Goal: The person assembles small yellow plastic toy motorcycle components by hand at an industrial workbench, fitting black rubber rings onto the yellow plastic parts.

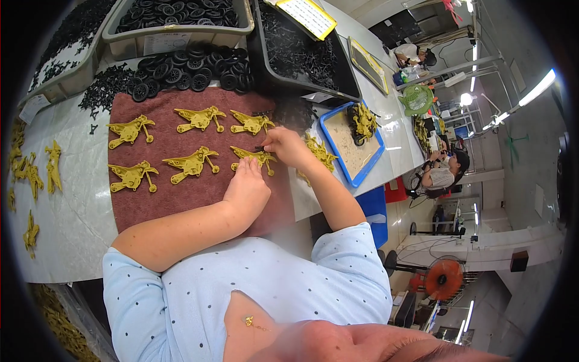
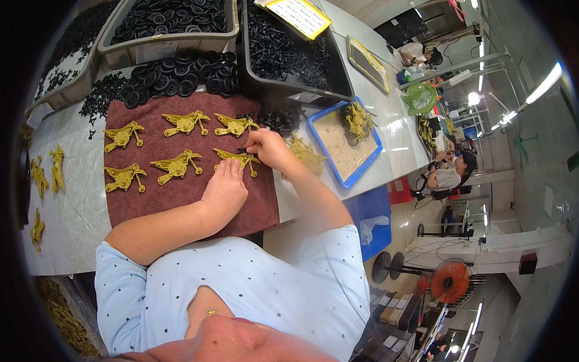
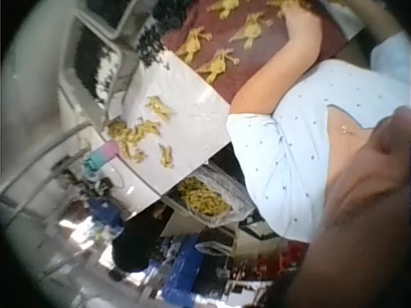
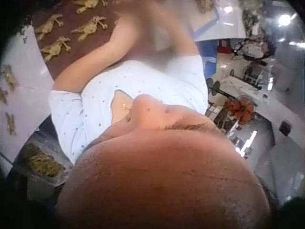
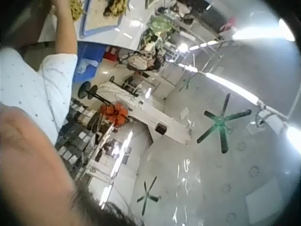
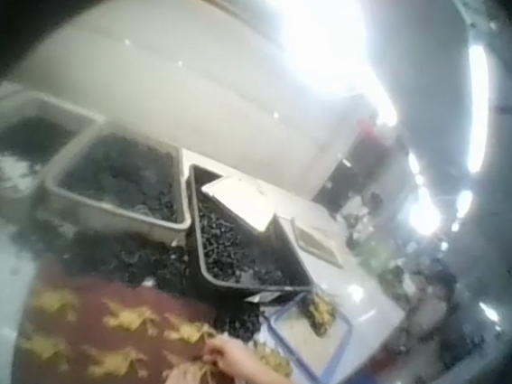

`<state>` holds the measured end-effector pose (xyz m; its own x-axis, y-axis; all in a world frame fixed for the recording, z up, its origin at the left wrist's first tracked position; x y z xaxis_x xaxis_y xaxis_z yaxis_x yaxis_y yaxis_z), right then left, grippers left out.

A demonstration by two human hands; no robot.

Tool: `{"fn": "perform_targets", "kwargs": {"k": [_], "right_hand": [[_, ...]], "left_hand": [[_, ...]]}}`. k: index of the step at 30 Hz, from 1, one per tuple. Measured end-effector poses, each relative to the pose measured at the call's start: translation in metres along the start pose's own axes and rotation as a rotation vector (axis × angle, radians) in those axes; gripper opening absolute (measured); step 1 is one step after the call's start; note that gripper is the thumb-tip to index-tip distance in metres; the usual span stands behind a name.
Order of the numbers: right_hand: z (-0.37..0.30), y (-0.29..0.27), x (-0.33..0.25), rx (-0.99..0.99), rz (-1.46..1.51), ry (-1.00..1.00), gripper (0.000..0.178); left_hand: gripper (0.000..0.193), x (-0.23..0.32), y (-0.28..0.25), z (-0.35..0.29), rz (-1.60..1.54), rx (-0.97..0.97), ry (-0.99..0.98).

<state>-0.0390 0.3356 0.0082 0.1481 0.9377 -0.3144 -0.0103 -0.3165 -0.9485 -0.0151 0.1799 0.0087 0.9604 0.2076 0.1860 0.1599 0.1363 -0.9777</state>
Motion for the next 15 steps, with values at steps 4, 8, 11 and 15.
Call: {"fn": "perform_targets", "kwargs": {"k": [4,8,11,15], "right_hand": [[-0.004,0.002,0.005,-0.033,0.113,0.1,0.009],[-0.01,-0.003,0.001,-0.035,0.109,0.103,0.011],[-0.016,-0.011,-0.004,-0.055,-0.04,0.072,0.017],[-0.019,-0.036,0.004,0.148,-0.104,0.087,0.017]], "left_hand": [[0.044,-0.001,0.0,0.0,-0.02,-0.005,0.001],[0.043,-0.001,0.001,0.0,0.003,-0.014,0.002],[0.043,0.0,0.001,0.0,0.008,-0.012,0.002],[0.043,-0.002,0.0,0.0,0.014,-0.039,0.01]]}}
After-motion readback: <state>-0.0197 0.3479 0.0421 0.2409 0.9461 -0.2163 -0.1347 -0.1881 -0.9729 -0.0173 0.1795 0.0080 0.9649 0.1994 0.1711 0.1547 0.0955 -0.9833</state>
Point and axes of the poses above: each hand's wrist, its own z-axis towards the middle knuckle, its own y-axis out of the palm, x = y × z, the point moved 5 cm from there along z, towards the middle knuckle, and after that the axes turned 15 degrees about -z, right-handed, at the moved point
